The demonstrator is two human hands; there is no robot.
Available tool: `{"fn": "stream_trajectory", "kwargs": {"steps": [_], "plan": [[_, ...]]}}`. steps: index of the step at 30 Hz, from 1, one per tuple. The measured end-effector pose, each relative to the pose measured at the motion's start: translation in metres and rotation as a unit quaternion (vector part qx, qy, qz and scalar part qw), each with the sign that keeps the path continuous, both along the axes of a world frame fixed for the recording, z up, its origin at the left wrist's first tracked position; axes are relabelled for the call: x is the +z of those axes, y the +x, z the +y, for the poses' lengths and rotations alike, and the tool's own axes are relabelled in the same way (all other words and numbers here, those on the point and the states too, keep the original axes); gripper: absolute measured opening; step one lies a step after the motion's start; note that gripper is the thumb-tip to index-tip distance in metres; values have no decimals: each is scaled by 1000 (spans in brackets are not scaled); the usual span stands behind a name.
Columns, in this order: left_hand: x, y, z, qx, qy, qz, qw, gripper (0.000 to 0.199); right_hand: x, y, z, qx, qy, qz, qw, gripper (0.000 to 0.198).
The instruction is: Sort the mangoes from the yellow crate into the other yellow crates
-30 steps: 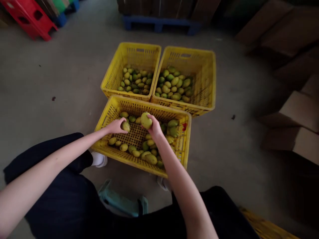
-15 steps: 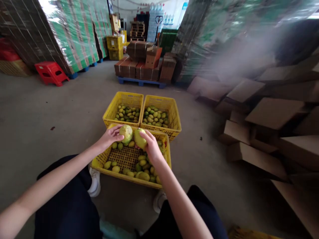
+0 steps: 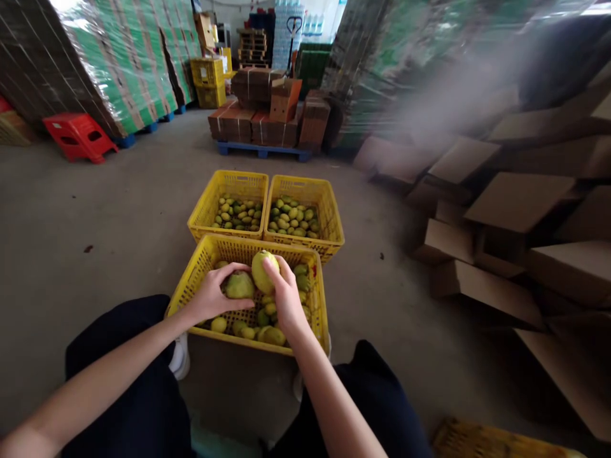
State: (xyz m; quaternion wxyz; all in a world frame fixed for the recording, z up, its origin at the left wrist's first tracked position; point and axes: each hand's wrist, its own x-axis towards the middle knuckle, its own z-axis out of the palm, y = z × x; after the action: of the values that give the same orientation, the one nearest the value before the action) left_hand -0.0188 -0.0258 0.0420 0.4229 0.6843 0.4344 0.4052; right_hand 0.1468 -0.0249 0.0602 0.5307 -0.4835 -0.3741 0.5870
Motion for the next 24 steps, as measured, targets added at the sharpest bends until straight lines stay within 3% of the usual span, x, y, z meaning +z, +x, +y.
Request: {"fn": "stream_trajectory", "kwargs": {"steps": [4,8,12,18,24], "plan": [[-1,-1,1,30,22,-28,999,59,15,5,0,15,76,-113,991,29],[4,-10,8,62,57,-115,990,55,16,7,2,67,166,-115,977,40],[12,-22,9,91,153,-79,981,55,7,4,4,68,245,-101,962,51],[12,-32,5,64,247,-33,966,59,3,0,1,36,338,-146,929,51],[10,-37,5,83,296,12,952,64,2,1,0,31,353,-176,918,49]]}}
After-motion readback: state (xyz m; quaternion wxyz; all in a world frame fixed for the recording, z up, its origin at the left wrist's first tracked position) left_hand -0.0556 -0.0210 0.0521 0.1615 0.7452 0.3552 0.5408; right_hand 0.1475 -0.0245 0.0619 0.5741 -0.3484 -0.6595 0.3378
